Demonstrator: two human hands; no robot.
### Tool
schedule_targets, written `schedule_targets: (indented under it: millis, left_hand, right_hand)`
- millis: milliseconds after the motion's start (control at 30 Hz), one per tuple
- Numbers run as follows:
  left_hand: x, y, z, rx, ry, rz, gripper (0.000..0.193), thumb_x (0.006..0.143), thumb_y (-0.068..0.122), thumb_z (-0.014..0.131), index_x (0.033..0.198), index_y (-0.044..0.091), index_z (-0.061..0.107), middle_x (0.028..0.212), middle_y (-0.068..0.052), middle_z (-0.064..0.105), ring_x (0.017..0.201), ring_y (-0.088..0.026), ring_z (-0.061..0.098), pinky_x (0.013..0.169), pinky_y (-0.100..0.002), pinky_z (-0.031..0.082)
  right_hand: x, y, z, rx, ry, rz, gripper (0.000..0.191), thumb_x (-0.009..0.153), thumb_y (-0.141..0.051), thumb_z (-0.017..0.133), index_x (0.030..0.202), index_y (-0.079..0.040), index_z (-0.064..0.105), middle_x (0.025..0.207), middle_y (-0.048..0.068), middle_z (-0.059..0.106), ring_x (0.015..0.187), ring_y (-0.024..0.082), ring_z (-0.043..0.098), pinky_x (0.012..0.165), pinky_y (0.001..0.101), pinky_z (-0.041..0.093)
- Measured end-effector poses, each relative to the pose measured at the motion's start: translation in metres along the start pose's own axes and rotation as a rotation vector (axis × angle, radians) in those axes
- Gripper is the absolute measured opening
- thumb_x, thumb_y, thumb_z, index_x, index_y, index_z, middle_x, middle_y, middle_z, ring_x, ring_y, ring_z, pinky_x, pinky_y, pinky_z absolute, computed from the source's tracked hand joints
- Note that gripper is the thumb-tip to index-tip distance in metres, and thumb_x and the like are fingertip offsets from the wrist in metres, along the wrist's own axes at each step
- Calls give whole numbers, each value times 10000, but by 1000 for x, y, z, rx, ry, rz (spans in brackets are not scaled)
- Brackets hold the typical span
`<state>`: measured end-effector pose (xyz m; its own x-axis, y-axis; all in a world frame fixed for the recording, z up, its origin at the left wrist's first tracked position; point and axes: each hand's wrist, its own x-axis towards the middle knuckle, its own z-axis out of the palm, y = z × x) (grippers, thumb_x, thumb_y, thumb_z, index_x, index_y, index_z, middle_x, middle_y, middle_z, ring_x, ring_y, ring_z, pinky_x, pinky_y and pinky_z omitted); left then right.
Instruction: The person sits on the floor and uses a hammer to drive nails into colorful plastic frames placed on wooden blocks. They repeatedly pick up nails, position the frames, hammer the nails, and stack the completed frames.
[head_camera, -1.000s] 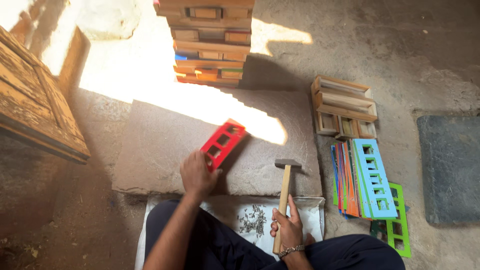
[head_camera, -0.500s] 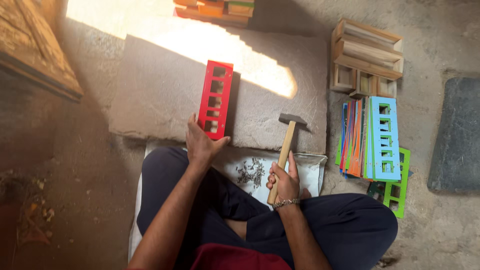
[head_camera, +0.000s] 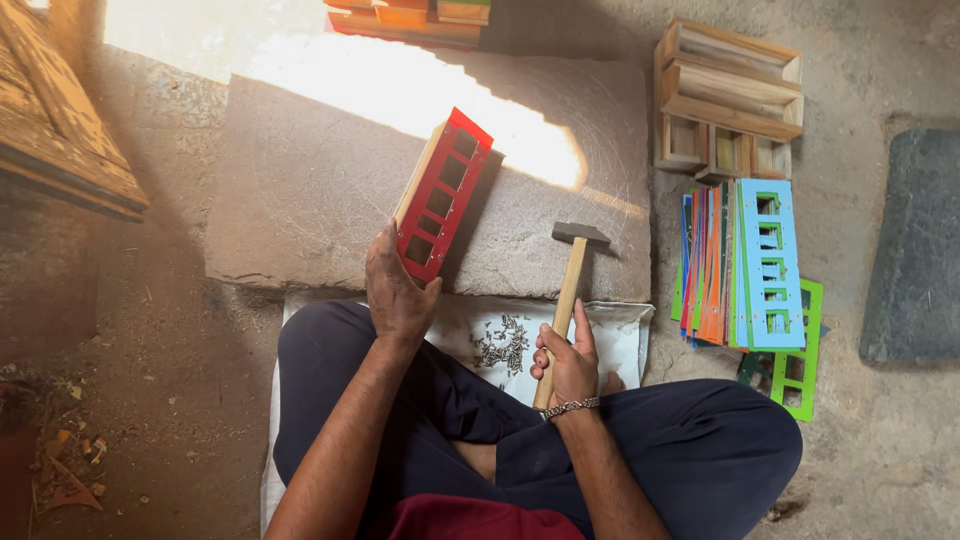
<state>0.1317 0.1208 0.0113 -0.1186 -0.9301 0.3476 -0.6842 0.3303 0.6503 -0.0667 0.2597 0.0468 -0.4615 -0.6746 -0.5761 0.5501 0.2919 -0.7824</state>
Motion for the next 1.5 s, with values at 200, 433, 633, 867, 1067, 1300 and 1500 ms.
schedule_targets:
  millis: [200,433,633,867,1067,1300,1500]
  left_hand:
    - [9,-1,-4,-181,74,-66,1051,644,99,923,1469,108,272,1463,-250,432,1283,-399,533,1069,-496,467]
    - [-3,0,-20,-1523,-197,-935,862,827,379,769,1391,-150,388,1195,-322,609,1075,-342,714,1017,-451,568]
    - [-29,16,-21,-1516,-247,-899,812,784,363,765,1346,-108,417,1193,-277,627,1124,-321,707,1039,-427,572]
    - [5,28,-40,-947,-291,-656,746,722,192,837,1365,85,475,1216,-183,625,1114,-290,639,1035,-470,497]
    - [45,12,-52,266,-330,571,674,756,53,777,1364,139,498,1424,-132,550,1367,-336,529,1204,-477,370]
    - [23,2,-27,-73,-328,305,541,892,116,773,1355,112,494,1376,-166,549,1247,-357,588,1023,-463,519]
    - [24,11,-15,-126,-266,-48,571,767,194,894,1240,77,595,1034,-169,724,953,-358,704,798,-483,577]
  right_hand:
    - [-1,-1,2,-14,9,-1,805,926,-45,620,1633,-222,279,753,30,552,527,70,497,416,229,435]
    - [4,7,1,18,2,-11,822,924,-42,616,1637,-229,254,759,32,558,522,66,491,413,223,434]
    - [5,9,-2,10,-10,-22,824,929,-46,614,1641,-224,239,759,23,556,532,64,501,417,222,434]
    - [6,9,-1,7,7,4,832,921,-44,616,1629,-248,229,749,31,556,517,76,488,399,239,423]
    - [5,8,0,39,-6,2,828,925,-42,615,1639,-248,250,775,33,559,540,76,494,420,228,430]
    - [-4,9,1,3,43,-23,819,919,-29,632,1631,-213,271,772,47,571,515,77,503,405,238,438]
    - [-17,18,-8,-168,128,-173,830,910,-41,637,1628,-170,242,739,51,589,479,72,506,371,250,438]
